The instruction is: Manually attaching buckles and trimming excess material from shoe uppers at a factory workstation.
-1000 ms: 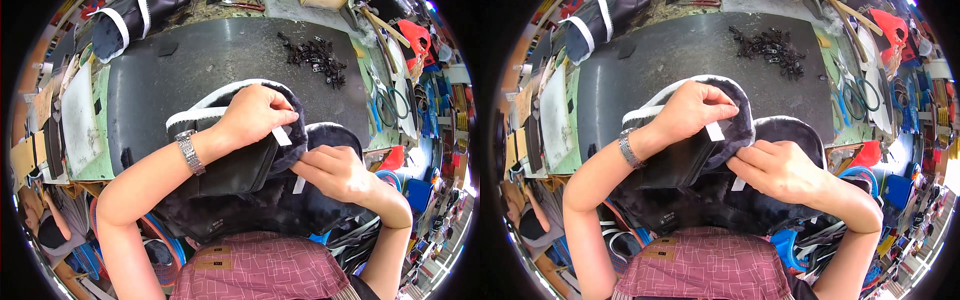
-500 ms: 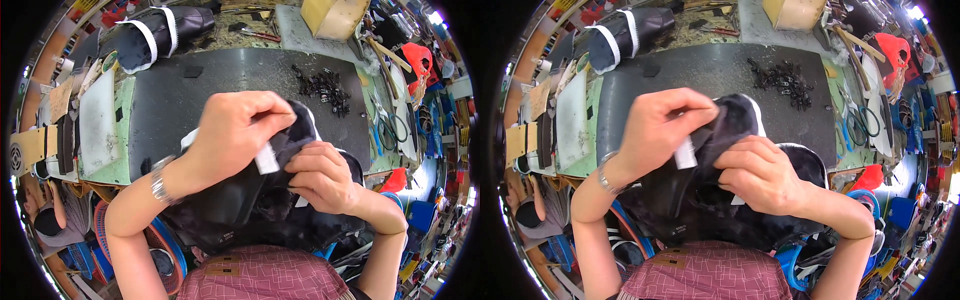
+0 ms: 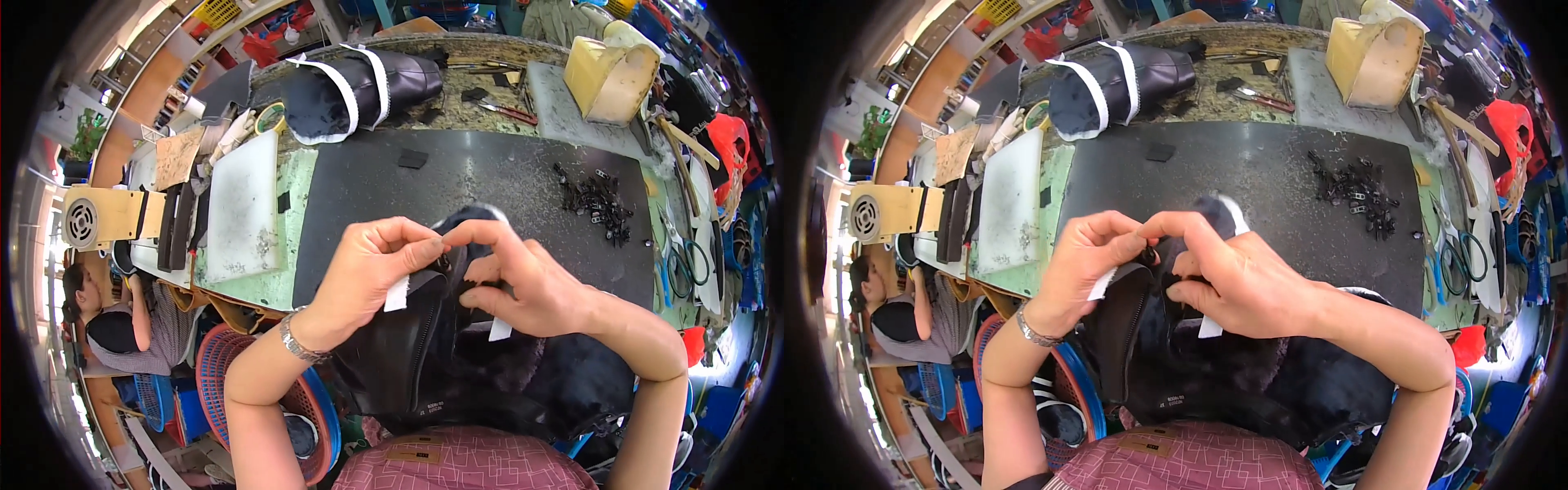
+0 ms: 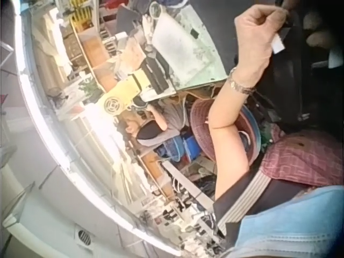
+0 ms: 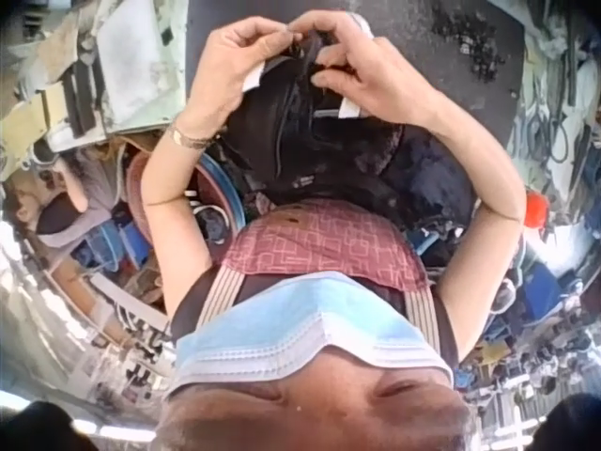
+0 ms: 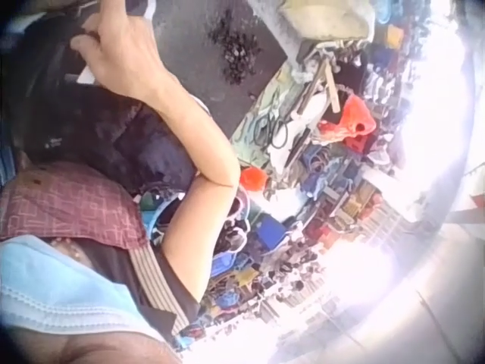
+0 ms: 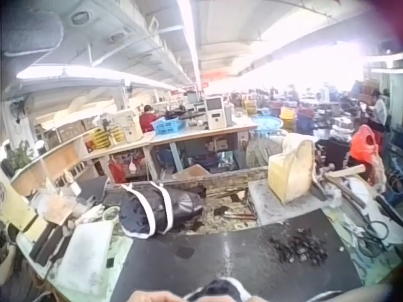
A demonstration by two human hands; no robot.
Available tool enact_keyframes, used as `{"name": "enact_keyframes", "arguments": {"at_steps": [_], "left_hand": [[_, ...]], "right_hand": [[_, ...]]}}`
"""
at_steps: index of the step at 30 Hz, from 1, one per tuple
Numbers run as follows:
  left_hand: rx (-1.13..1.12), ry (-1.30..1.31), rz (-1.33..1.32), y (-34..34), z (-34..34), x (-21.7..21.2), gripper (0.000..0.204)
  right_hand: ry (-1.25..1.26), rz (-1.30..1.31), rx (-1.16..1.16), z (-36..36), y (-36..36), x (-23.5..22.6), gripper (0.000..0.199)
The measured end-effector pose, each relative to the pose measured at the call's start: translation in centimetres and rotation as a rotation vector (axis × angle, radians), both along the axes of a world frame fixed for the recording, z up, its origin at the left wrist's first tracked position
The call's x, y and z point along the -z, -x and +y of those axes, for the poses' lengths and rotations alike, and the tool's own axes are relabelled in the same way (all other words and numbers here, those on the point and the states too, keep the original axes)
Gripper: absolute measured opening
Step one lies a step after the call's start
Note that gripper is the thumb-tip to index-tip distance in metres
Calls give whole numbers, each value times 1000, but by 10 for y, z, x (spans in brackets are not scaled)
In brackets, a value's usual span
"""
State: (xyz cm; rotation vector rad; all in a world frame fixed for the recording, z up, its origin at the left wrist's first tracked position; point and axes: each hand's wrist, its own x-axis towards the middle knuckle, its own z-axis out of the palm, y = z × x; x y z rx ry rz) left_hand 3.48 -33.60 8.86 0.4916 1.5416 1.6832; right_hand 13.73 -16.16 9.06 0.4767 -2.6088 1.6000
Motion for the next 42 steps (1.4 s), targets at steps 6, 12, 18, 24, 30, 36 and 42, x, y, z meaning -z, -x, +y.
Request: {"name": "enact_keyframes", "arguments": {"at_steps": [6,12,18,24,30,36,42], "left_hand": [[69,-16,-117,2,0,1,16],[77,77,-96,-1,4,-5,15],[156,167,-13,-6,5,-7,13],[206,252,-65,-6,2,-7,12],[186,203,-94,-9,3,-3,12],[247,354,46,-12,5,-10,14],[291,372,129,-12,8,-6,15]], "right_hand": [[132,-111,-24,-3,3,0,57],[172,-278,-69,1,4,-4,57],[201,-312,-69,2,1,-2,57],[250,-228,37,-5,-8,5,59],[205,-147,66,-10,-14,9,58],[171,-111,207,-17,-20,12,51],[196,-106,268,-18,-21,15,46]]}}
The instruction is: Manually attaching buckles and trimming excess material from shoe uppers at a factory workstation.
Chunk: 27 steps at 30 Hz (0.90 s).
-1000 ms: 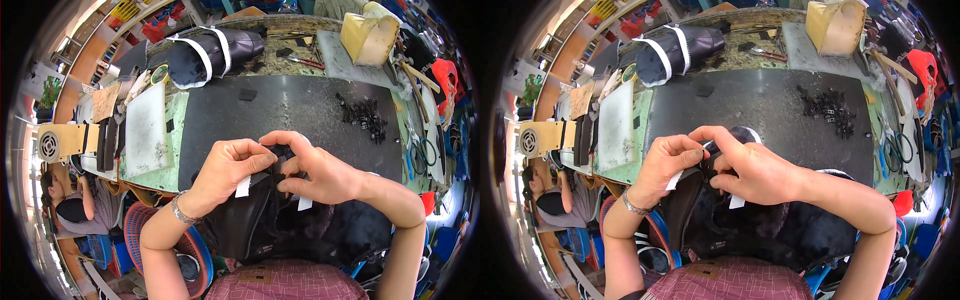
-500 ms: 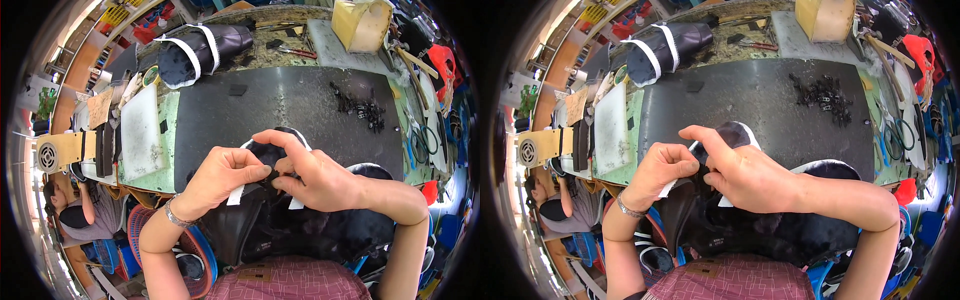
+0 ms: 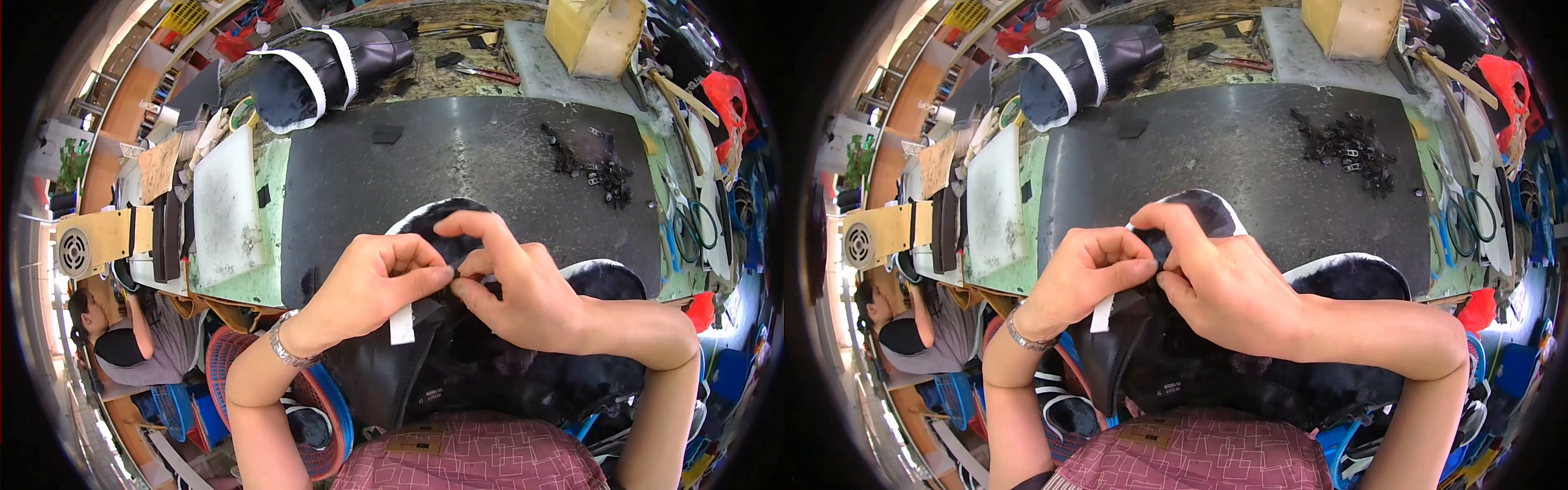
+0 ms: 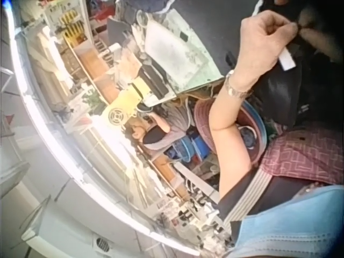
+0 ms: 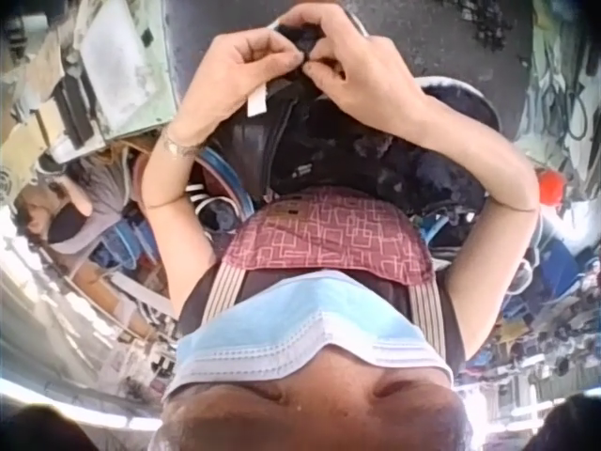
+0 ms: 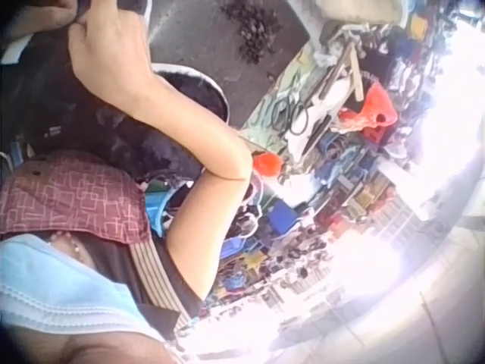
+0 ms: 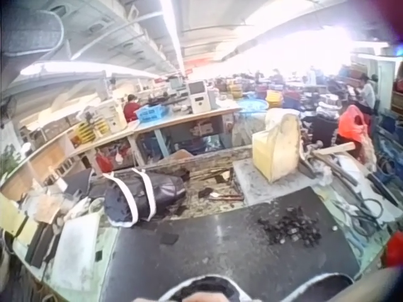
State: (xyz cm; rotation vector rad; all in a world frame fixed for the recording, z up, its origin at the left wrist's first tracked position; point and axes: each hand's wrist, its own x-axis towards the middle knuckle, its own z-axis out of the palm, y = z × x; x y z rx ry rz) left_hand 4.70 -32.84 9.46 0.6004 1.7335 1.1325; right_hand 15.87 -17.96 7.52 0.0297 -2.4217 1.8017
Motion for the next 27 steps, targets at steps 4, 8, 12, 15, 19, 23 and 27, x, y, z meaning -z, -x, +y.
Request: {"name": "enact_keyframes", "arguments": {"at_steps": [4,8,12,15,19,23,27], "left_hand": [[-108,-166,-170,6,0,9,14],[-153,-203,-242,3,0,10,13],[-169,-234,-68,1,-5,13,14],[-165,-271,-89,1,-5,15,14],[-186,-287,-96,1,-4,18,15],[-191,-316,-131,-1,-2,16,14],[-185,-496,-166,-7,10,-5,14]], "right_hand": [[-473,414,-24,2,-1,5,38],[-732,688,21,0,1,14,33],[-781,939,16,-3,2,25,32],[-780,981,70,-4,4,29,32],[-801,952,83,-3,3,30,32],[-685,863,126,0,2,32,30],[-609,980,231,11,11,14,30]]}}
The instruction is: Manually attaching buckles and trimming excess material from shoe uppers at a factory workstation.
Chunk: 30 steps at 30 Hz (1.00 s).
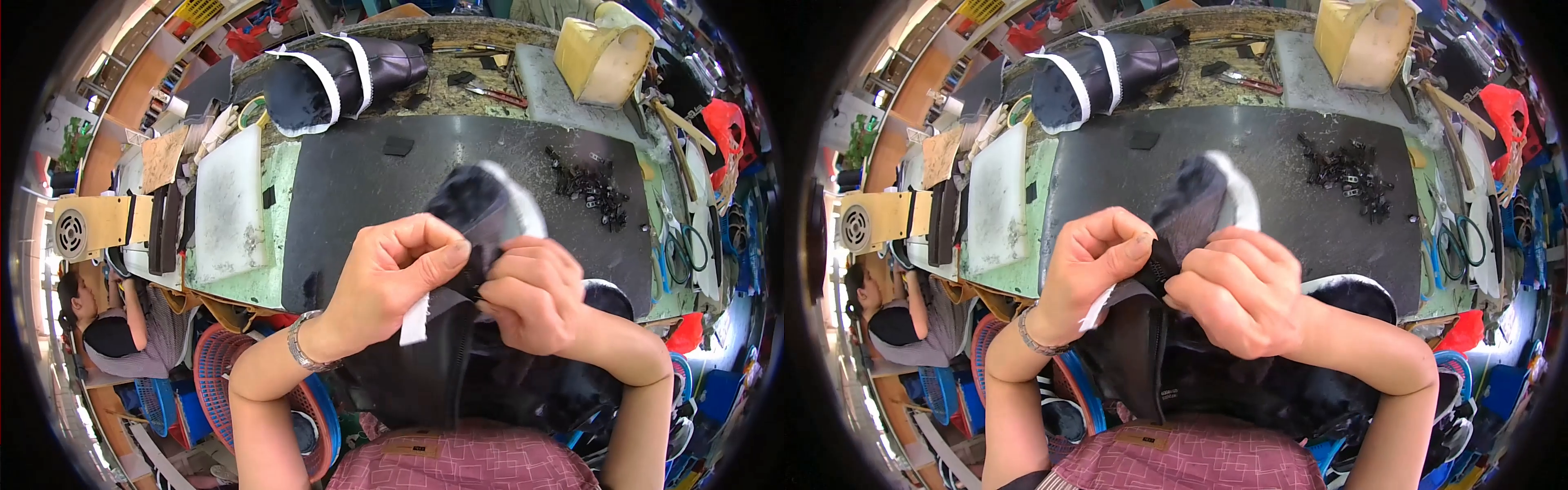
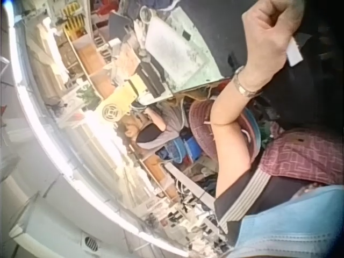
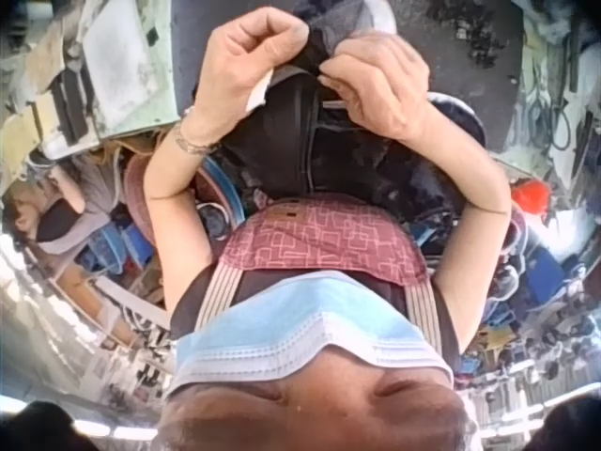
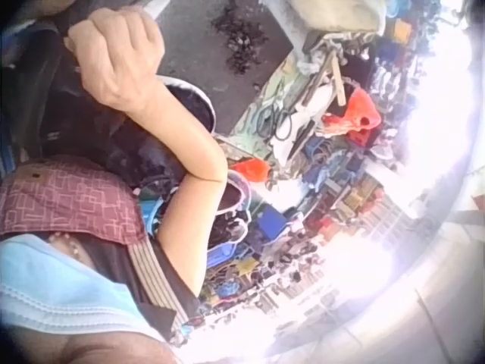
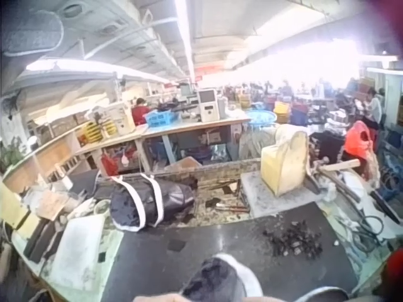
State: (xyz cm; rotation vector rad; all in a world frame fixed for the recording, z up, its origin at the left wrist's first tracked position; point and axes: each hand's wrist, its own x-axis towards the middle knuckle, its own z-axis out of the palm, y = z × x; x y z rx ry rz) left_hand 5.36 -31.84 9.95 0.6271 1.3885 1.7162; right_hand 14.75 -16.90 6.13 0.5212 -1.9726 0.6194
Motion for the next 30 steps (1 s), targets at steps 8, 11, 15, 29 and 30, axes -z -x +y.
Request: {"name": "enact_keyframes", "arguments": {"at_steps": [8,11,15,29,30], "left_hand": [[-112,182,459,-20,-6,5,12],[-100,249,643,-18,-9,-1,12],[42,302,607,-8,-12,-3,16],[12,205,392,-14,-12,7,14],[20,235,354,-13,-11,9,14]], "right_hand": [[-548,79,105,10,-8,-10,25],[-607,124,121,8,-7,-7,23],[-649,132,93,9,-8,-4,22],[-579,156,16,6,-15,1,26],[-578,156,21,6,-14,2,26]]}}
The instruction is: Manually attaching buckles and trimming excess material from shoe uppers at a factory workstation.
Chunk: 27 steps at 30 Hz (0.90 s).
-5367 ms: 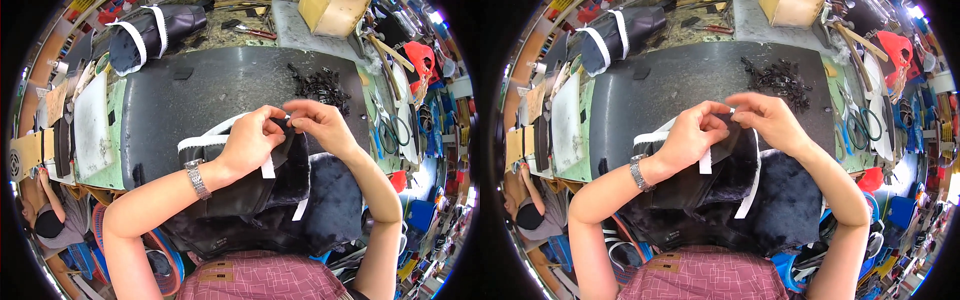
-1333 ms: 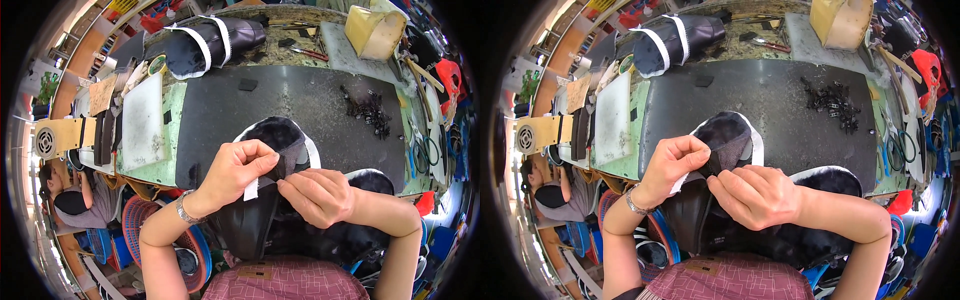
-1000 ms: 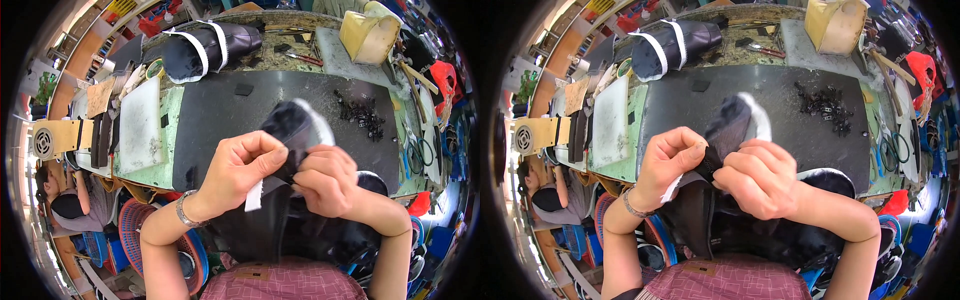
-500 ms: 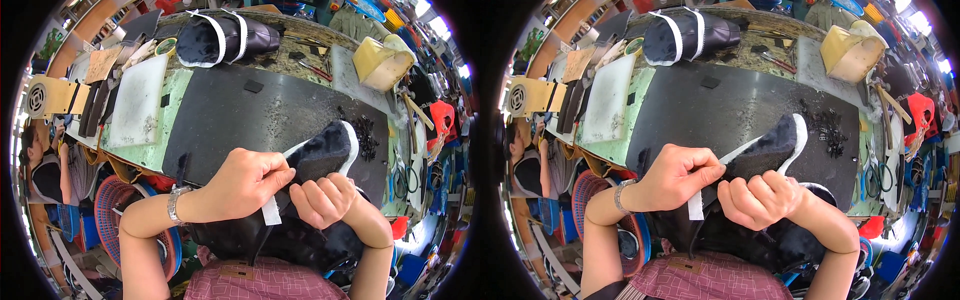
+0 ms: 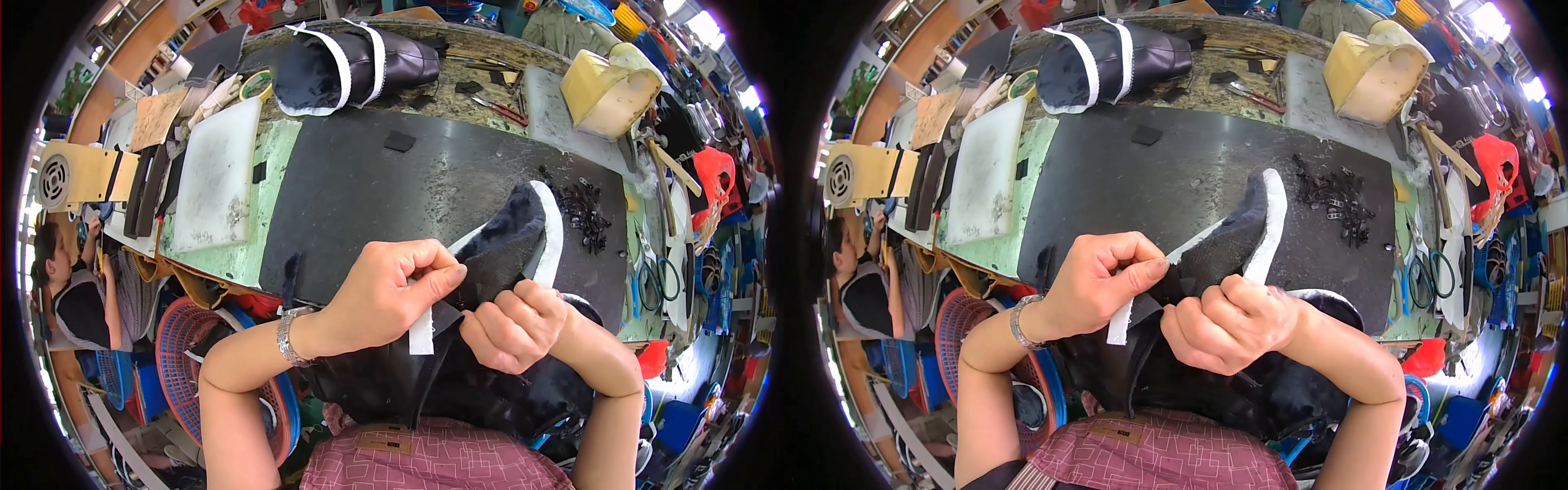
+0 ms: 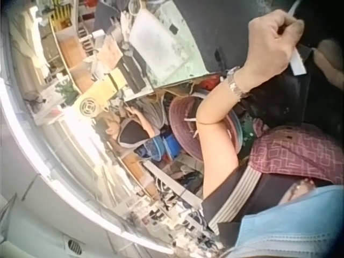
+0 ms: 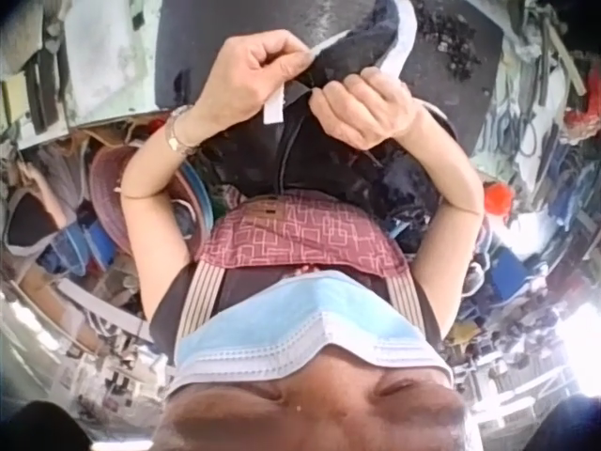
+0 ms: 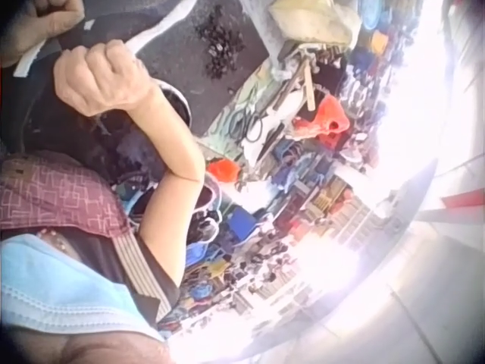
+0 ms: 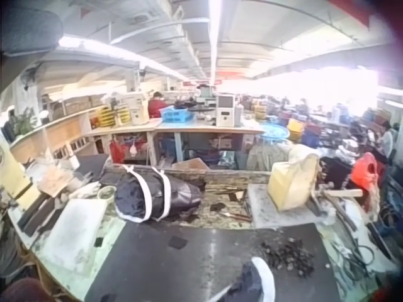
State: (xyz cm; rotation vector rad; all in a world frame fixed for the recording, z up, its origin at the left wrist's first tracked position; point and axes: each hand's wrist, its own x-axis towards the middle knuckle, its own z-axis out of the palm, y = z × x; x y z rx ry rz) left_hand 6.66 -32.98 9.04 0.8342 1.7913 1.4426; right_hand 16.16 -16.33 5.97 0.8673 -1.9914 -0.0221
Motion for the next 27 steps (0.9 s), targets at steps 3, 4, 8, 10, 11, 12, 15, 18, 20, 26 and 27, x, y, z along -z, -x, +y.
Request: {"name": "enact_keyframes", "arguments": {"at_steps": [3,4,8,10,11,12,15,18,20,26,27], "left_hand": [[-27,-48,-39,1,2,7,17],[-23,-46,-38,1,2,5,17],[92,-36,-90,11,5,3,18],[86,-3,55,21,7,-3,17],[3,-60,264,29,10,-7,17],[-74,-121,474,37,13,-13,18],[-497,-246,479,73,13,-19,22],[-646,-288,342,65,4,21,23],[-540,-324,150,31,-18,56,20],[-376,-551,-258,-57,-47,79,27],[-378,-528,-237,-58,-47,84,30]], "right_hand": [[15,15,17,1,2,2,26],[5,17,14,1,2,2,26],[-24,-14,-23,2,7,-6,24],[16,-49,57,-1,12,-24,25],[85,-176,63,-4,11,-38,25],[151,-302,77,-8,4,-54,26],[193,-373,43,-2,-6,-63,24],[303,-413,287,26,4,-45,21],[549,-529,363,35,9,-24,27],[1319,-1045,114,25,14,-18,57],[1315,-1074,82,24,15,-20,61]]}}
